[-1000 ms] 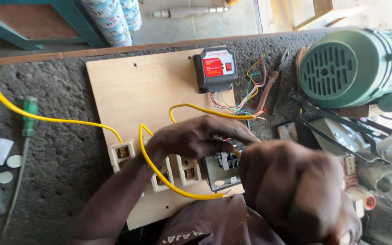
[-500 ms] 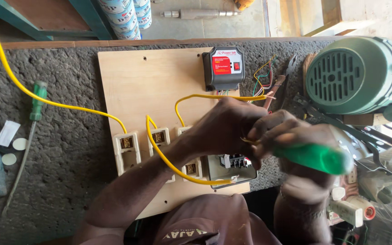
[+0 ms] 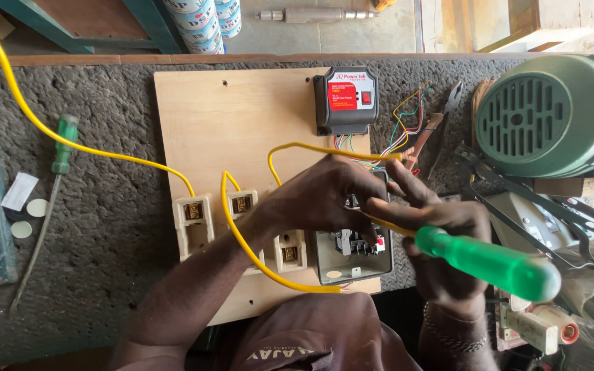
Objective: The person strips the insulation from yellow wires using pliers and connects them to terminals on a wooden board and a control box. They use a screwdriver to tighten the connections and organize the wires.
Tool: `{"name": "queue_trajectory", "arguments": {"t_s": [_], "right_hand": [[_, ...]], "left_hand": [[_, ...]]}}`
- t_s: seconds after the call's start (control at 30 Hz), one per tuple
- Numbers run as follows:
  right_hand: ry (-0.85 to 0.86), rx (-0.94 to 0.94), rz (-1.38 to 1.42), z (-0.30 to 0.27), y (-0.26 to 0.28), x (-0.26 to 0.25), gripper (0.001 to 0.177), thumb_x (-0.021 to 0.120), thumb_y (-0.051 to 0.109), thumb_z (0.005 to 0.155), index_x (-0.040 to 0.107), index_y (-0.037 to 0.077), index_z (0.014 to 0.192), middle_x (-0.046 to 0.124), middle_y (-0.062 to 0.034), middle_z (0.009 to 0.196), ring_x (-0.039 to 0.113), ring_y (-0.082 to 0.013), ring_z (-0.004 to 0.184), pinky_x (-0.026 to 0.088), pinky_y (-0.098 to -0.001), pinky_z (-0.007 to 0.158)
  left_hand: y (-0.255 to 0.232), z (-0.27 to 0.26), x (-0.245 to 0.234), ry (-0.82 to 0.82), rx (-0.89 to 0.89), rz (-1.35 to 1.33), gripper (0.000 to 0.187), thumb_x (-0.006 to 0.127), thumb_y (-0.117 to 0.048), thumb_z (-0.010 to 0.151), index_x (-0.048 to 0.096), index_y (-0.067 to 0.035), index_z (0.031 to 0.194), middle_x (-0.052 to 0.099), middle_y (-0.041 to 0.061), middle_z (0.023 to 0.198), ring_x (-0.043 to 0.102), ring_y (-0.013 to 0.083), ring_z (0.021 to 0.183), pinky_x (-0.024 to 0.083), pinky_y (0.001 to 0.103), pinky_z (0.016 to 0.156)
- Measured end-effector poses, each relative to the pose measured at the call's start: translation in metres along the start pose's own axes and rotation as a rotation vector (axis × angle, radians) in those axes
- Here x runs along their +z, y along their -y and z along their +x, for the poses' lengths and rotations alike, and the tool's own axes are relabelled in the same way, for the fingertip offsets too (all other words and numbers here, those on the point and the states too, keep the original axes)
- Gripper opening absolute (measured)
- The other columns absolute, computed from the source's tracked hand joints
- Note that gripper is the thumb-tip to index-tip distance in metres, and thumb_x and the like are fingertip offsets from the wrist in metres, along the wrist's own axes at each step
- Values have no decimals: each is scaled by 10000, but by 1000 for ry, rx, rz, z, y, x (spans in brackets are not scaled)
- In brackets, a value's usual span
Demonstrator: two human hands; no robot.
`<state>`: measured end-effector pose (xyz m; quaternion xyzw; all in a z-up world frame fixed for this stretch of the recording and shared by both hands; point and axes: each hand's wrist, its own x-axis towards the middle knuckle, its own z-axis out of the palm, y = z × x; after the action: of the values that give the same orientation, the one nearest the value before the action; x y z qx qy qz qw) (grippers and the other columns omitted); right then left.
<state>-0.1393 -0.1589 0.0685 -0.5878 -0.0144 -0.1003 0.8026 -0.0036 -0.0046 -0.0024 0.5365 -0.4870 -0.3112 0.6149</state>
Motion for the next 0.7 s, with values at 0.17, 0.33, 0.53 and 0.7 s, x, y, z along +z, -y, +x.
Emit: {"name": "queue_trajectory", "arguments": {"t_s": [0.17,0.33,0.53,0.7], "right_hand": [[17,-234,-836,-6,-5,2,184,768,172,905,709,45,1024,721,-118,1026,675,-301,1223,555,-439,1042],[-112,-252,-912,-12,-8,4,201,808,101,917,702,20,1067,755,-81,1005,724,-237,1044,598,-381,957],[-73,-204,-822,-17,-15,-6,237,666,15,922,616,10,1153,757,-105,1043,694,-300,1145,571,-427,1037],[-103,-135,-740,-34,-37,-17,143,721,28,998,642,39,1117,763,-184,1068,785,-289,1010,655,-409,918]], "left_hand": [[-1,-1,-5,-75,35,-64,563,883,-201,637,673,-77,1144,690,39,978,670,188,890,551,356,805],[3,-13,-13,-285,-68,599,183,875,-224,695,803,-145,843,670,90,1173,582,315,1074,451,449,926],[28,-18,22,-317,-348,1009,242,673,-171,869,750,-77,1078,552,161,1422,511,334,1263,409,489,1033],[46,-9,28,-185,-317,1288,308,581,-216,892,786,-68,1068,560,121,1459,483,319,1314,360,521,1032]]}}
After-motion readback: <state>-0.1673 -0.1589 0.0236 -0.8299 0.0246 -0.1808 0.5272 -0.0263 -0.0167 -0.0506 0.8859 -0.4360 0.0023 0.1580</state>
